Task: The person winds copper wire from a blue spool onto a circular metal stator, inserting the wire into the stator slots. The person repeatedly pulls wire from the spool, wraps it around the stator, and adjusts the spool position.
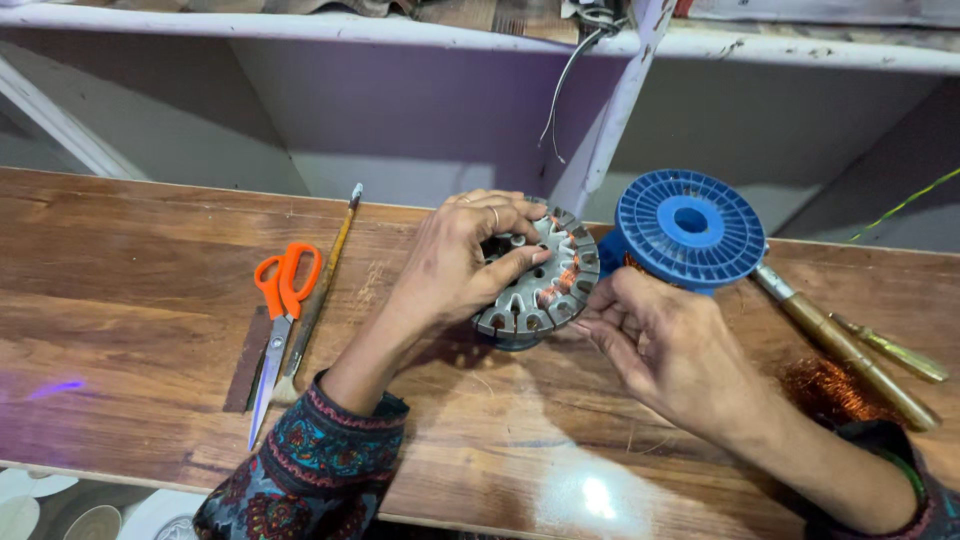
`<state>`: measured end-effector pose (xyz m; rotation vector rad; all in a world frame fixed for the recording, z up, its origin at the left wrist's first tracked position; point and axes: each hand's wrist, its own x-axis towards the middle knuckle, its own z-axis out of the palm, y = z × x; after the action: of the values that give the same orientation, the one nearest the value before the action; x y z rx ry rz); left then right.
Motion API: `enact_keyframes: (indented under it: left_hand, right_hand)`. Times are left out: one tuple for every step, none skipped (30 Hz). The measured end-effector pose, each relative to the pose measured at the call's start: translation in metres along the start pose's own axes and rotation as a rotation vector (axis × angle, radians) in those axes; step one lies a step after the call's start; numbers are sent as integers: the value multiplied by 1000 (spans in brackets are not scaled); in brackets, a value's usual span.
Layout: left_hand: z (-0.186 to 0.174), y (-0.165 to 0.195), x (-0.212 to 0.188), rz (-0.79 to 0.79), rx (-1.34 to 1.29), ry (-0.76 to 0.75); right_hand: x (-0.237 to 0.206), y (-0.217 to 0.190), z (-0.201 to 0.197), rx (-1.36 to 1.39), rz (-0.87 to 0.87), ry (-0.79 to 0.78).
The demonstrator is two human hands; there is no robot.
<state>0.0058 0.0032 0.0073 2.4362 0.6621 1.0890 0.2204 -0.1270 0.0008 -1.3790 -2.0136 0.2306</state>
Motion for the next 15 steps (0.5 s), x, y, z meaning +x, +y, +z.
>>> enact_keyframes:
  left_hand:
    - [0,0,0,-2,-2,6]
    - [1,-1,-1,-6,-4,10]
    - [1,-1,-2,-13,-6,12]
    - [2,-1,-3,-22,-9,9]
    - [2,-1,-3,-26,-11,8]
    - [3,-2,-3,-28,-15,8]
    - [3,-2,-2,-30,-16,4]
    - [4,-3,-2,-31,-17,0]
    - [4,-3,-3,-34,-19,-4]
    - [4,-4,-4,-32,-26,0]
    - [3,-4,-5,-30,-32,2]
    - [3,-5,-5,-26,-36,4]
    - [2,-6,-6,-21,-33,0]
    - [2,-7,-6,-18,-35,-5]
    - [3,-7,-6,-18,-39,-11]
  right_hand:
    - [0,1,0,49,-36,13]
    - [-1,2,0,56,6,-1]
    - [-1,2,0,66,50,-16]
    - [0,2,-1,76,95,-32]
    - [0,1,-2,55,42,-38]
    - [1,1,-4,34,-10,-42]
    - [2,1,-5,11,-62,-47]
    - [3,1,-7,-54,-94,-61]
    - [3,2,-8,-117,-125,-76]
    - [3,3,-10,-177,-157,-93]
    - [2,4,-11,-241,-91,-236]
    - [2,5,-12,-307,-25,-375]
    - [1,6,-12,-373,43,-514]
    - [0,6,-12,-297,2,-523]
    - [-1,5,-10,-221,-35,-536]
